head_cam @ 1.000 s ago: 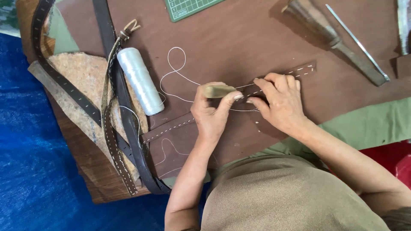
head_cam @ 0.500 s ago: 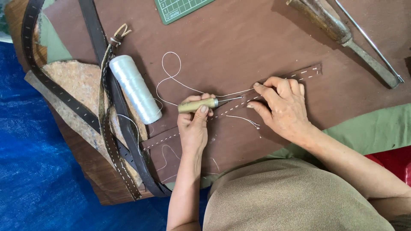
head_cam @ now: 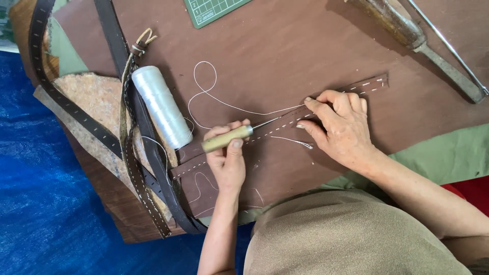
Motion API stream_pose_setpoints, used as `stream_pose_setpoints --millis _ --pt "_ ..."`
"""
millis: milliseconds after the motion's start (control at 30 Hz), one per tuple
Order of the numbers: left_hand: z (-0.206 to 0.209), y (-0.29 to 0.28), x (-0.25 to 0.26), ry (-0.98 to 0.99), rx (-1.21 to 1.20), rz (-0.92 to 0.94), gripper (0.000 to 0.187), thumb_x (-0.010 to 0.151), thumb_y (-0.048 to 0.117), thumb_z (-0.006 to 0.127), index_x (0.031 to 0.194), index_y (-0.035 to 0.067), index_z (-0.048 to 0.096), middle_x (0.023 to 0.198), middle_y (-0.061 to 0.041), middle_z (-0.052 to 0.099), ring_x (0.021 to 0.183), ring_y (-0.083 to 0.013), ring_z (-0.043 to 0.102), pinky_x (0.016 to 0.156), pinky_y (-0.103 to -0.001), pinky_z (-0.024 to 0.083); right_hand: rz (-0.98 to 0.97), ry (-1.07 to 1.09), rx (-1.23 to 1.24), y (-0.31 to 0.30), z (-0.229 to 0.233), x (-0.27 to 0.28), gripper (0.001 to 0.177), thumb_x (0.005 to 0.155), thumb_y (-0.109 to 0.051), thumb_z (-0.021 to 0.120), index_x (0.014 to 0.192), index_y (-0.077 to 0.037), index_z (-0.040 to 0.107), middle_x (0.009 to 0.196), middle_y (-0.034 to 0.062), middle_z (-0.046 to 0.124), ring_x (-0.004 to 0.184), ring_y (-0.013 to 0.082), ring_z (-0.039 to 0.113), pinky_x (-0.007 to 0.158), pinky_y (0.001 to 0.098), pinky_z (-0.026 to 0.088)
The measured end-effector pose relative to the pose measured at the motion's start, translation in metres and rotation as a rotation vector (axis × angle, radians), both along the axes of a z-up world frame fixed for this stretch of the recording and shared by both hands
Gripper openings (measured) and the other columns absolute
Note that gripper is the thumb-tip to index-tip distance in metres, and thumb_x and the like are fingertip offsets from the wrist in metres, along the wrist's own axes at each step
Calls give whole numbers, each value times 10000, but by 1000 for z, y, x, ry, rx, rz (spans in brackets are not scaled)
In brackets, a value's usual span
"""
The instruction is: Punching a series of holes into a leather strap using an awl and a wooden mallet on a workbench.
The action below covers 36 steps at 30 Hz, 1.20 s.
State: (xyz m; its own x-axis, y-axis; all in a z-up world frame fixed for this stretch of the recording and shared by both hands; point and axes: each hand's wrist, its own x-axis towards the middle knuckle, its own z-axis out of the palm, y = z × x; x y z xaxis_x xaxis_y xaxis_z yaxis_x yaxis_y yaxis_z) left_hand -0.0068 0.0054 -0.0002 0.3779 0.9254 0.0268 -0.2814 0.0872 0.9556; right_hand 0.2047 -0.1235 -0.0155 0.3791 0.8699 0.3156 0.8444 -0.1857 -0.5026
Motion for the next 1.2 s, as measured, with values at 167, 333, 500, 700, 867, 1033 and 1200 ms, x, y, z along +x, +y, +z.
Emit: stream_pose_setpoints --millis 167,333,500,700,867,1033,1200 --pt "-7 -2 7 -43 26 -42 250 991 4 630 1167 13 453 1172 -233 655 1193 -426 666 915 -391 613 -4 -4 7 0 -3 1 398 923 -346 812 1254 -140 730 1182 34 516 1084 277 527 855 401 401" --pt "-8 -4 10 -23 46 -49 247 995 28 638 1165 30 458 1164 -209 657 1190 -397 670 941 -392 601 -2 13 13 -1 -1 1 394 927 -338 810 1258 -140 730 1183 36 513 1084 278 527 858 399 400" --pt "-7 -4 11 -16 54 -50 260 993 48 651 1164 22 457 1159 -211 651 1187 -400 670 956 -403 600 7 12 9 -1 -2 1 404 923 -337 814 1260 -131 730 1180 52 520 1089 290 534 855 408 401" --pt "-5 -4 9 4 57 -78 270 995 65 654 1169 26 451 1158 -195 640 1198 -388 662 997 -415 580 1 21 17 0 0 1 401 921 -334 820 1256 -132 730 1174 51 518 1083 292 531 854 412 397" --pt "-7 -5 8 8 64 -82 268 992 57 656 1166 30 453 1159 -187 639 1199 -383 662 998 -413 583 0 17 20 -1 -3 1 407 918 -328 818 1267 -138 729 1181 49 521 1088 287 532 855 406 397" --pt "-5 -3 7 30 74 -89 268 988 51 660 1163 31 458 1153 -187 641 1200 -385 661 998 -418 581 -5 11 15 0 -3 1 403 919 -332 821 1264 -146 729 1181 40 524 1089 281 533 862 406 398" --pt "-5 -2 7 40 102 -108 256 989 29 649 1163 19 463 1158 -195 643 1203 -384 659 996 -421 583 3 12 23 -1 -4 1 408 913 -327 825 1263 -140 732 1176 45 522 1080 287 534 853 411 402"
